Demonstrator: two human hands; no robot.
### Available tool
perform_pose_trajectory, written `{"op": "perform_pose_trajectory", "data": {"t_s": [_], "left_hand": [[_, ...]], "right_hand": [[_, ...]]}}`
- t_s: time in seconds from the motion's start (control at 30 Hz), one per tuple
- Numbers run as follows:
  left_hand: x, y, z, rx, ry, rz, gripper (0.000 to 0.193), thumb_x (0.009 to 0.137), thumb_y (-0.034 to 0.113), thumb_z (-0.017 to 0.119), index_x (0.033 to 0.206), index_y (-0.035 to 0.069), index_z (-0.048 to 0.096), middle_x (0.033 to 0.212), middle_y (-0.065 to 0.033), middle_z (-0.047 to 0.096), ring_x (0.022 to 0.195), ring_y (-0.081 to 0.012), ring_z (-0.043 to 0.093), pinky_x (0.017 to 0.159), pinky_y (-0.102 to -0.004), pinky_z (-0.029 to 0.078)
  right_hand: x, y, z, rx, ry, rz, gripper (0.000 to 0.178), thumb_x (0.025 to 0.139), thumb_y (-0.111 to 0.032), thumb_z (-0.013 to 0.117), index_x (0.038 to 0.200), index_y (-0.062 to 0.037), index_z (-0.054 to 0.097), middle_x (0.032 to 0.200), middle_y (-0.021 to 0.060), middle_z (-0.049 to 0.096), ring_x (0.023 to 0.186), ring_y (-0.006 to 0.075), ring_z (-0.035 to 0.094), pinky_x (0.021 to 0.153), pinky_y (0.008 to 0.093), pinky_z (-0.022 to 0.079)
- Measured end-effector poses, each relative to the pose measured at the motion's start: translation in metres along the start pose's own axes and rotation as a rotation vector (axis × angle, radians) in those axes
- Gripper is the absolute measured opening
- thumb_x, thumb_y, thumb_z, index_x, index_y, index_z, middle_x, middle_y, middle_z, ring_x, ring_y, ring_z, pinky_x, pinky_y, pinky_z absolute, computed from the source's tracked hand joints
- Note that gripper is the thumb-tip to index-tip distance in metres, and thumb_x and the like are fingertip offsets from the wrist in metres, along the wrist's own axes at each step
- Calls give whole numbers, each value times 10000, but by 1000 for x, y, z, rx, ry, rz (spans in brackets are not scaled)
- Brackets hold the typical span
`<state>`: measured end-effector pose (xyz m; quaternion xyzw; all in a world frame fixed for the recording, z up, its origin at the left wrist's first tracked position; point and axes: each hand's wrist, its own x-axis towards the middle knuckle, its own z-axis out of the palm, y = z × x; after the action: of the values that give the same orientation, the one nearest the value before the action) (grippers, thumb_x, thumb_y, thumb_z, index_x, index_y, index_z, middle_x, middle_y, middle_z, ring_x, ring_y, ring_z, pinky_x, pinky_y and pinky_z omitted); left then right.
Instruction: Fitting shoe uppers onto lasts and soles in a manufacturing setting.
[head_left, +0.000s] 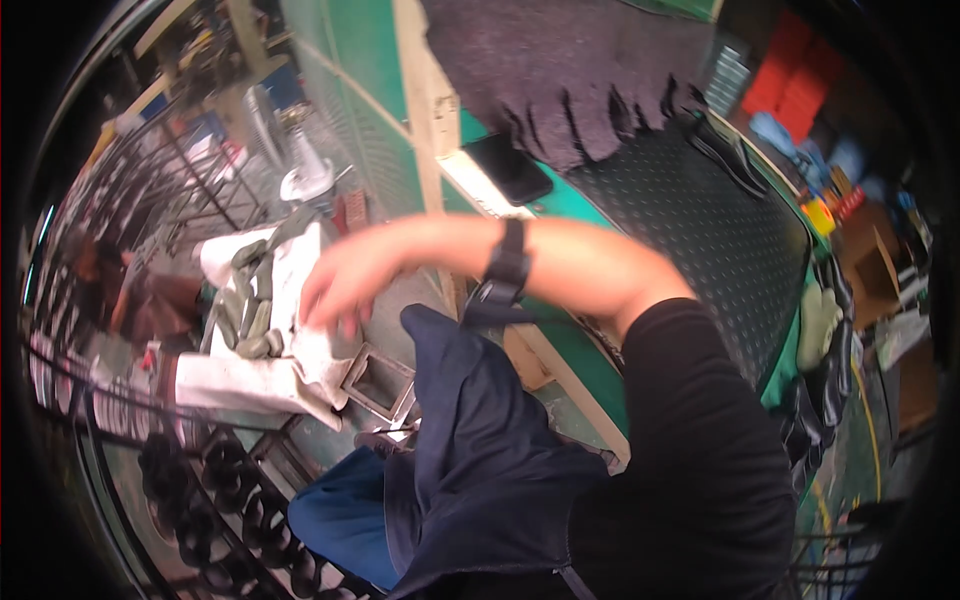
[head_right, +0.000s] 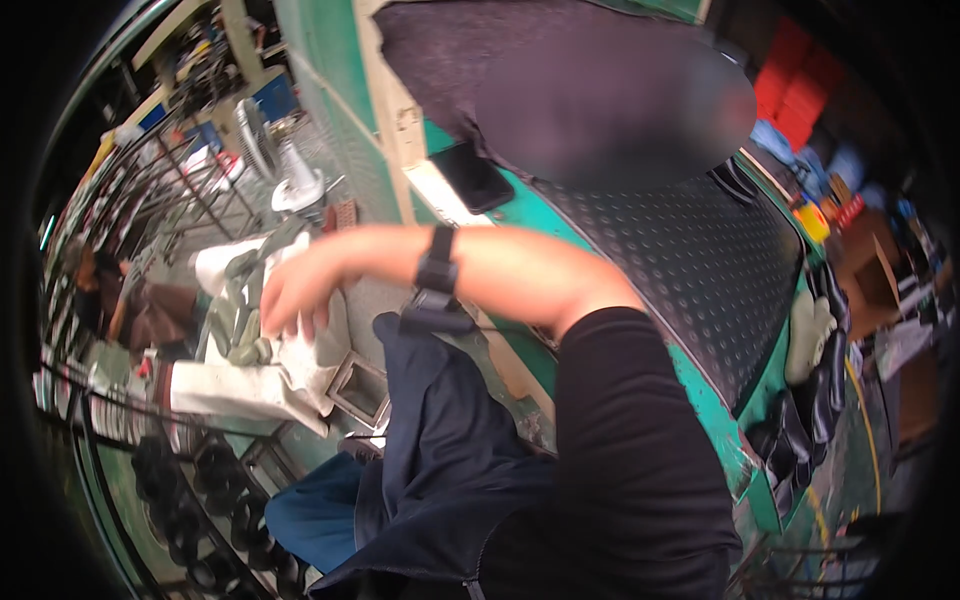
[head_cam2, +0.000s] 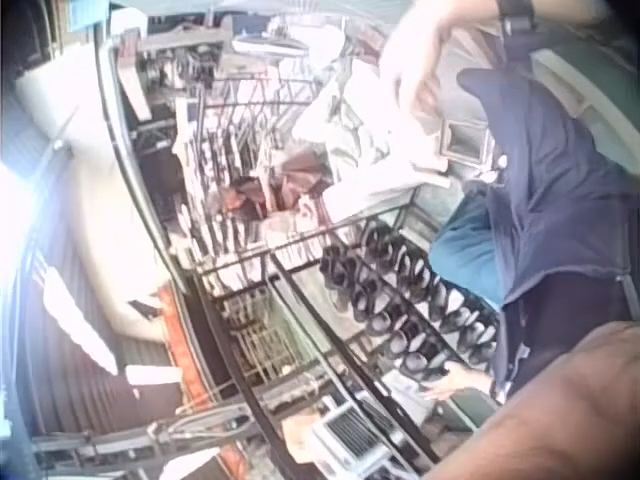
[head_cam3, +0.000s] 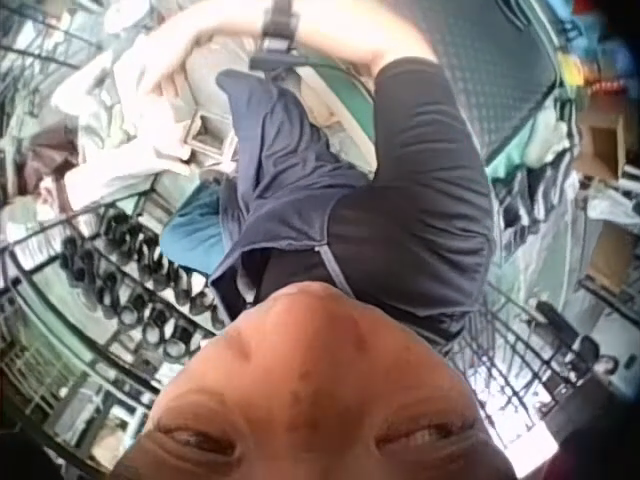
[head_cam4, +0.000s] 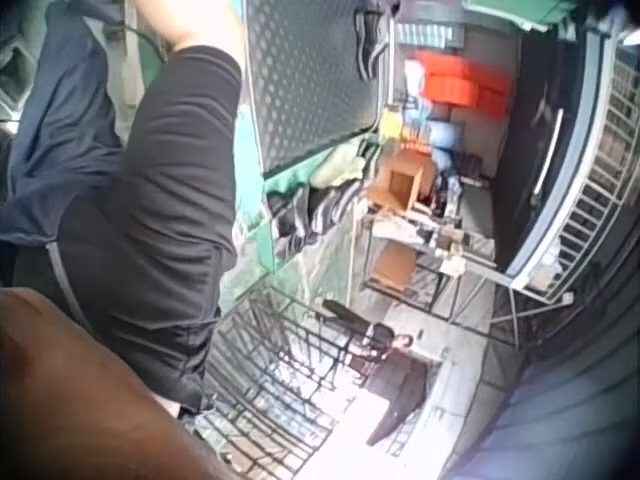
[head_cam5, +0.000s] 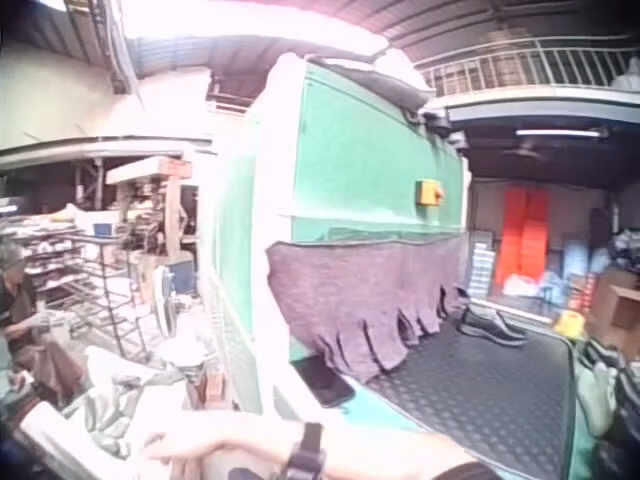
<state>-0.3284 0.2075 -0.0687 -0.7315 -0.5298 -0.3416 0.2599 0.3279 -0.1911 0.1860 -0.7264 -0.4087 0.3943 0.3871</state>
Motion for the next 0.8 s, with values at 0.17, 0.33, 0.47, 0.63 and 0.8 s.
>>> {"op": "perform_pose_trajectory", "data": {"t_s": [0.17, 0.33, 0.47, 0.63, 0.8], "left_hand": [[60, 247, -83, -710, -203, 620, 576, 1017, 437, 573, 1334, -44, 572, 1430, -253, 530, 1318, -436, 488, 1086, -543, 386], [42, 345, -69, -1064, -571, 794, 409, 1024, 305, 557, 1238, -30, 650, 1337, -219, 618, 1308, -400, 534, 1141, -492, 362], [44, 354, -57, -876, -502, 1006, 335, 1013, 302, 551, 1167, 44, 699, 1279, -150, 672, 1308, -395, 540, 1150, -581, 305], [48, 358, -29, -910, -617, 925, 238, 858, 58, 581, 1084, 34, 651, 1270, -187, 642, 1359, -452, 483, 1180, -644, 250], [78, 404, -73, -948, -790, 882, 288, 797, 57, 642, 1080, 34, 689, 1180, -159, 697, 1226, -361, 608, 1135, -529, 387]], "right_hand": [[-194, 76, -122, 142, 864, 47, 424, 1006, -310, 606, 1324, -29, 619, 1129, 125, 711, 945, 194, 725, 772, 304, 574], [-404, 207, -165, 183, 1834, 246, 499, 926, -295, 646, 1371, -76, 590, 1163, 95, 697, 993, 178, 674, 784, 338, 530], [-527, 275, -177, -23, 2235, 694, 704, 827, -343, 697, 1403, 34, 549, 1424, 239, 564, 1347, 344, 517, 1112, 401, 393], [-662, 337, -161, -405, 2141, 789, 827, 900, -524, 647, 1528, -40, 416, 1565, 243, 400, 1466, 371, 360, 1196, 461, 300], [-691, 330, -139, -1444, 1487, 1572, 637, 967, -620, 480, 1178, -65, 709, 1119, 223, 712, 1031, 438, 680, 869, 557, 551]]}}
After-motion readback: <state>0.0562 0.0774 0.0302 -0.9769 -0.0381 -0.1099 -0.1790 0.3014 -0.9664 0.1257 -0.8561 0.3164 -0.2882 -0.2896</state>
